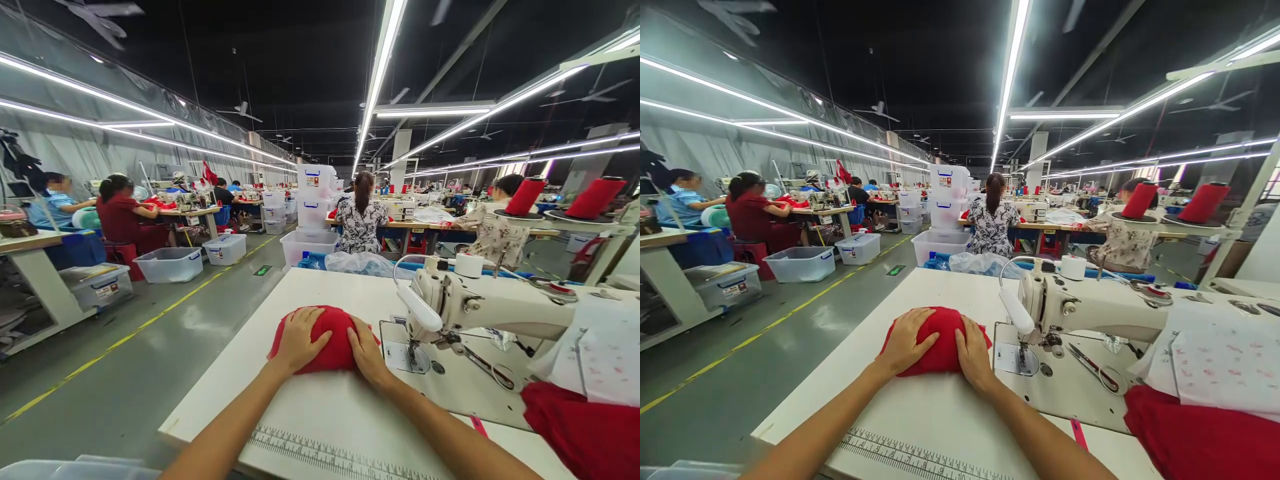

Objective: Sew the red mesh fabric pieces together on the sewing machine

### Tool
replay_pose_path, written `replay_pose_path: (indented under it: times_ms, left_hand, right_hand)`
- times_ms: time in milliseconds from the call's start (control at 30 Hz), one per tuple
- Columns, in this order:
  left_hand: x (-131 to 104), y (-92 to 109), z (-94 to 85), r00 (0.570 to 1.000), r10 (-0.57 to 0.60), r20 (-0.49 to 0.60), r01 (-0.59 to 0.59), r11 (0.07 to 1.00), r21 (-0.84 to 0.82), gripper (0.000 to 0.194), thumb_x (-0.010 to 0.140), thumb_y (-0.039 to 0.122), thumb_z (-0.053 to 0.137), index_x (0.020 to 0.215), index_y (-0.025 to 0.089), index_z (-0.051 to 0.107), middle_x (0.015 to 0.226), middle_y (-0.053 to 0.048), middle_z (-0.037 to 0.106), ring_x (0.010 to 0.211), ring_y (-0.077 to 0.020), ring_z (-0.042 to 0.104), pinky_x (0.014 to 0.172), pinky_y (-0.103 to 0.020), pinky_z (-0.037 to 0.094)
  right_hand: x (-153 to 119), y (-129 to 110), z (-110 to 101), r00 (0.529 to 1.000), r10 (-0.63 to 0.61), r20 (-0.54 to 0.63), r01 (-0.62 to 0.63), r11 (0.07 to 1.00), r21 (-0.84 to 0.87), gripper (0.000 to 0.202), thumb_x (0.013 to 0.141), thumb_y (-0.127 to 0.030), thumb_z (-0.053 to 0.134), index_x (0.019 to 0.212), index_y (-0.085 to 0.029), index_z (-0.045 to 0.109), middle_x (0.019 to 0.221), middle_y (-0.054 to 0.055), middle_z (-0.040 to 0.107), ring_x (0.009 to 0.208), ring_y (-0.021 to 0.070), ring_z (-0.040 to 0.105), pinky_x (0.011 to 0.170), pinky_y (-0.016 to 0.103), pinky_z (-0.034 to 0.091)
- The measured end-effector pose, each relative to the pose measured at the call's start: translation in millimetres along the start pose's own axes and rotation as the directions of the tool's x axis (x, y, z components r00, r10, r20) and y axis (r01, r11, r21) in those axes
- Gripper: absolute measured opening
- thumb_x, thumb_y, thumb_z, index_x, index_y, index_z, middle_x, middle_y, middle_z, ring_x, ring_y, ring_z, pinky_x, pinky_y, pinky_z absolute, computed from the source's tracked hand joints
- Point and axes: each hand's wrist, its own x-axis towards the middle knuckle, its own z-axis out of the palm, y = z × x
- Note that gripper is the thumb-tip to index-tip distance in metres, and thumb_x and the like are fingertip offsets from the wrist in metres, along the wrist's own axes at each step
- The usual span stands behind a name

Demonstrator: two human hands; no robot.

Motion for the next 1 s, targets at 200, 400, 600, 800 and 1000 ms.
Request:
replay_pose_path:
  times_ms: [200,400,600,800,1000]
  left_hand:
    - [10,-26,12.3,0.995,-0.068,-0.07,0.072,0.996,0.055,0.043,0.081,0.04,0.045,0.118,0.018,0.049,0.121,-0.009,0.054,0.114,-0.0265,0.045,0.1,-0.044,0.029]
    - [18,-47,13.5,0.996,-0.037,-0.076,0.042,0.997,0.068,0.041,0.087,0.038,0.032,0.117,0.015,0.049,0.119,-0.009,0.056,0.113,-0.0228,0.047,0.1,-0.039,0.03]
    - [17,-68,1.0,1.0,0.002,0.006,-0.003,0.993,0.117,0.045,0.086,0.033,0.031,0.124,0.014,0.045,0.13,-0.009,0.048,0.124,-0.0213,0.037,0.105,-0.037,0.024]
    - [7,-90,-29.8,0.98,-0.197,0.017,0.189,0.958,0.215,0.037,0.083,0.032,0.04,0.112,0.018,0.057,0.122,-0.01,0.056,0.118,-0.0258,0.045,0.102,-0.042,0.03]
    - [9,-58,-38.2,0.941,-0.338,-0.03,0.334,0.907,0.257,0.047,0.089,0.035,0.022,0.118,0.012,0.051,0.122,-0.011,0.055,0.112,-0.0207,0.051,0.093,-0.033,0.04]
  right_hand:
    - [43,6,16,0.999,0.04,0.027,-0.039,0.999,-0.028,0.046,0.088,-0.036,0.024,0.116,-0.012,0.052,0.118,0.01,0.057,0.111,0.0196,0.049,0.1,0.035,0.034]
    - [38,0,15,0.999,0.05,0.015,-0.047,0.99,-0.13,0.042,0.09,-0.033,0.023,0.114,-0.016,0.053,0.114,0.009,0.058,0.106,0.022,0.051,0.094,0.038,0.035]
    - [4,-29,-2,0.985,-0.017,0.171,0.052,0.978,-0.202,0.035,0.09,-0.036,0.03,0.091,-0.019,0.061,0.09,0.008,0.065,0.086,0.0227,0.056,0.08,0.035,0.038]
    - [-30,-36,-25,0.939,-0.113,0.325,0.177,0.969,-0.174,0.038,0.092,-0.035,0.026,0.092,-0.022,0.061,0.09,0.004,0.065,0.085,0.0204,0.057,0.075,0.035,0.038]
    - [-27,-16,-17,0.982,-0.027,0.187,0.04,0.997,-0.064,0.038,0.089,-0.031,0.03,0.115,-0.013,0.05,0.115,0.013,0.056,0.105,0.0227,0.052,0.09,0.037,0.04]
